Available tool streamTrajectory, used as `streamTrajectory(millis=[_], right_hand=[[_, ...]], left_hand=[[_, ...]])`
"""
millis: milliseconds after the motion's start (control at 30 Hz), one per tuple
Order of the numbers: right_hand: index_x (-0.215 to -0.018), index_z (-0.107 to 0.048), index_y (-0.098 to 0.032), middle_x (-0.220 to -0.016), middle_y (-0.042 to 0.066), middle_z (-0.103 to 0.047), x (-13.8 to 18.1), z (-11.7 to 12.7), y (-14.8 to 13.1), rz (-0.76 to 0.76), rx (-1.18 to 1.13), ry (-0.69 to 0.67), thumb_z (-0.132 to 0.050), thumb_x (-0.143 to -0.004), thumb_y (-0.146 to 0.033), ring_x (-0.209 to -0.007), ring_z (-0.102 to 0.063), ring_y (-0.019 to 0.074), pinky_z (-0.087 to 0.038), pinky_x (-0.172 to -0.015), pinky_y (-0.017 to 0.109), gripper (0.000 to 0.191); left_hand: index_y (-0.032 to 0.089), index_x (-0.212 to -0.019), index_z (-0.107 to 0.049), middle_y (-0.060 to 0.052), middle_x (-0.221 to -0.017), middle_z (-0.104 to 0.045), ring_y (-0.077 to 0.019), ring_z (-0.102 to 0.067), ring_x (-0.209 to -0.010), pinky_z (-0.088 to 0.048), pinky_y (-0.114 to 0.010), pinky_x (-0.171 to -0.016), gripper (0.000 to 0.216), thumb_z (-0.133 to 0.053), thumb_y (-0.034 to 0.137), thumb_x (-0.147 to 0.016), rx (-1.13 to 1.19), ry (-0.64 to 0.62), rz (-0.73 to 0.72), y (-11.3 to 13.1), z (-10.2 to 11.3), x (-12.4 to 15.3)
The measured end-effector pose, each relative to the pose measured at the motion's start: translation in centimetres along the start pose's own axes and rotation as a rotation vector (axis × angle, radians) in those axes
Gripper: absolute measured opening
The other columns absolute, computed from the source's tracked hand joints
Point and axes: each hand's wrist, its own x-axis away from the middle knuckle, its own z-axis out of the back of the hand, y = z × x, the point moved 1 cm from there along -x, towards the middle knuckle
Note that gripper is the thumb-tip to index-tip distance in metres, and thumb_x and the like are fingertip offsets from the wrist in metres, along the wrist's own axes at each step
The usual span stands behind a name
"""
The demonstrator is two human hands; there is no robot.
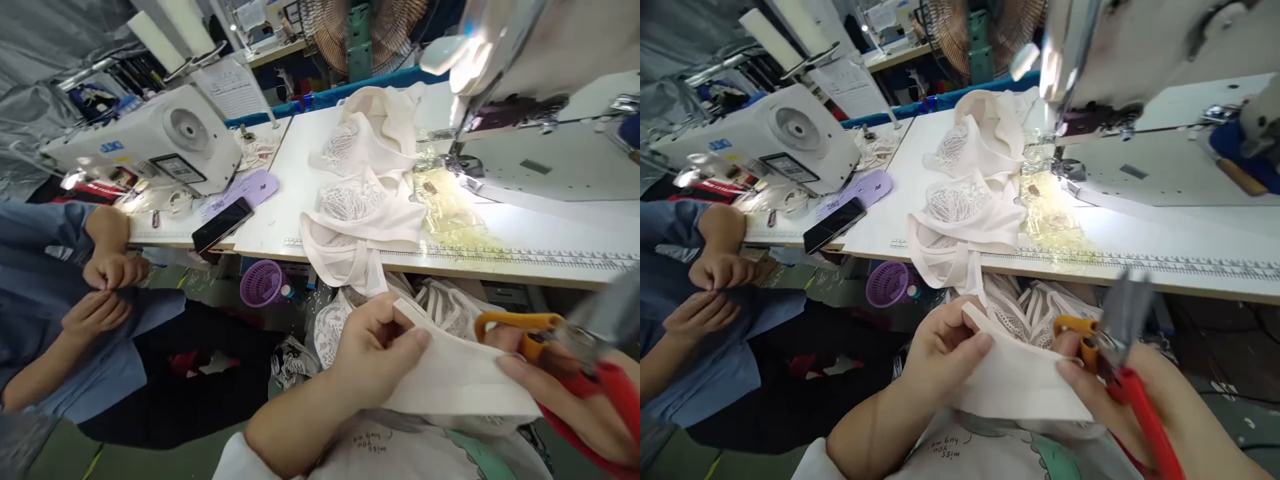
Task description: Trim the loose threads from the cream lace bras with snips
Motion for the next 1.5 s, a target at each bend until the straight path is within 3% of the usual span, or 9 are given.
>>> streamTrajectory(millis=[200,500,633,733,833,933,1167,1333,1500], right_hand=[[-0.089,-0.068,-0.026,-0.080,0.000,-0.070,-0.4,-1.1,0.7,-0.086,-0.335,-0.042,-0.074,-0.074,-0.046,-0.066,-0.068,0.0181,-0.057,-0.057,0.018,0.025],[-0.072,-0.058,-0.023,-0.052,-0.004,-0.054,-0.6,-0.7,-0.1,-0.024,-0.200,-0.084,-0.060,-0.086,-0.043,-0.041,-0.046,0.0116,-0.039,-0.037,0.019,0.025],[-0.073,-0.056,-0.023,-0.056,-0.003,-0.052,-0.9,-0.9,0.2,-0.082,-0.225,-0.128,-0.058,-0.088,-0.046,-0.046,-0.047,0.0125,-0.039,-0.040,0.020,0.027],[-0.070,-0.054,-0.023,-0.060,-0.003,-0.053,-0.9,-1.1,0.3,-0.054,-0.238,-0.233,-0.057,-0.089,-0.041,-0.052,-0.049,0.0131,-0.042,-0.045,0.020,0.026],[-0.070,-0.055,-0.023,-0.062,-0.002,-0.053,-0.8,-1.2,0.3,-0.028,-0.219,-0.247,-0.058,-0.087,-0.037,-0.055,-0.051,0.0141,-0.044,-0.048,0.021,0.023],[-0.073,-0.055,-0.024,-0.058,-0.004,-0.050,-0.7,-1.5,0.5,-0.026,-0.227,-0.236,-0.058,-0.088,-0.037,-0.050,-0.048,0.0128,-0.042,-0.043,0.020,0.020],[-0.090,-0.061,-0.024,-0.080,0.000,-0.069,-1.1,-2.9,0.8,0.133,-0.255,-0.008,-0.079,-0.066,-0.040,-0.073,-0.068,0.0217,-0.057,-0.058,0.023,0.034],[-0.083,-0.062,-0.025,-0.067,-0.002,-0.068,-1.3,-2.7,-1.8,0.190,-0.252,0.012,-0.063,-0.080,-0.030,-0.051,-0.065,0.0167,-0.056,-0.045,0.020,0.006],[-0.076,-0.063,-0.026,-0.059,-0.002,-0.067,-0.9,-0.5,-3.6,0.119,-0.303,-0.107,-0.064,-0.079,-0.035,-0.044,-0.063,0.0177,-0.055,-0.042,0.020,0.009]], left_hand=[[0.016,-0.063,-0.045,0.002,-0.065,-0.042,-0.0088,-0.040,-0.061,-0.035,-0.022,-0.057,0.030,-0.061,0.034,-0.081,-0.142,0.072,-0.039,-2.1,0.1,-0.9],[0.017,-0.064,-0.049,0.000,-0.067,-0.047,-0.0113,-0.046,-0.063,-0.038,-0.024,-0.058,0.029,-0.056,0.034,-0.087,-0.435,0.107,-0.146,-2.9,0.8,-0.9],[0.018,-0.102,-0.055,-0.008,-0.099,-0.059,-0.0174,-0.057,-0.095,-0.049,-0.032,-0.084,0.021,-0.061,0.017,-0.081,-0.735,0.245,-0.588,-2.1,1.1,-0.6],[0.015,-0.120,-0.049,-0.012,-0.112,-0.061,-0.0211,-0.055,-0.111,-0.041,-0.041,-0.104,0.040,-0.059,0.016,-0.082,-0.934,0.000,-0.884,-0.8,0.2,-0.3],[0.014,-0.103,-0.056,-0.010,-0.091,-0.067,-0.0214,-0.062,-0.092,-0.047,-0.041,-0.093,0.017,-0.051,0.023,-0.088,-1.049,-0.374,-0.733,-0.5,-0.9,-0.9],[0.015,-0.084,-0.057,-0.004,-0.069,-0.059,-0.0155,-0.057,-0.066,-0.048,-0.029,-0.065,0.014,-0.050,0.026,-0.089,-0.947,-0.480,-0.456,-1.2,-1.2,-1.8],[0.014,-0.073,-0.055,0.000,-0.065,-0.051,-0.0085,-0.044,-0.058,-0.034,-0.020,-0.051,0.023,-0.060,0.035,-0.079,-0.384,-0.309,0.200,-1.4,0.1,-2.8],[0.015,-0.071,-0.054,-0.001,-0.068,-0.053,-0.0093,-0.045,-0.060,-0.035,-0.020,-0.053,0.026,-0.064,0.039,-0.076,-0.291,-0.214,0.229,1.6,0.1,-2.8],[0.014,-0.073,-0.059,0.000,-0.067,-0.055,-0.0080,-0.046,-0.058,-0.035,-0.020,-0.053,0.034,-0.074,0.044,-0.068,-0.027,-0.195,0.327,2.3,-1.2,-2.2]])
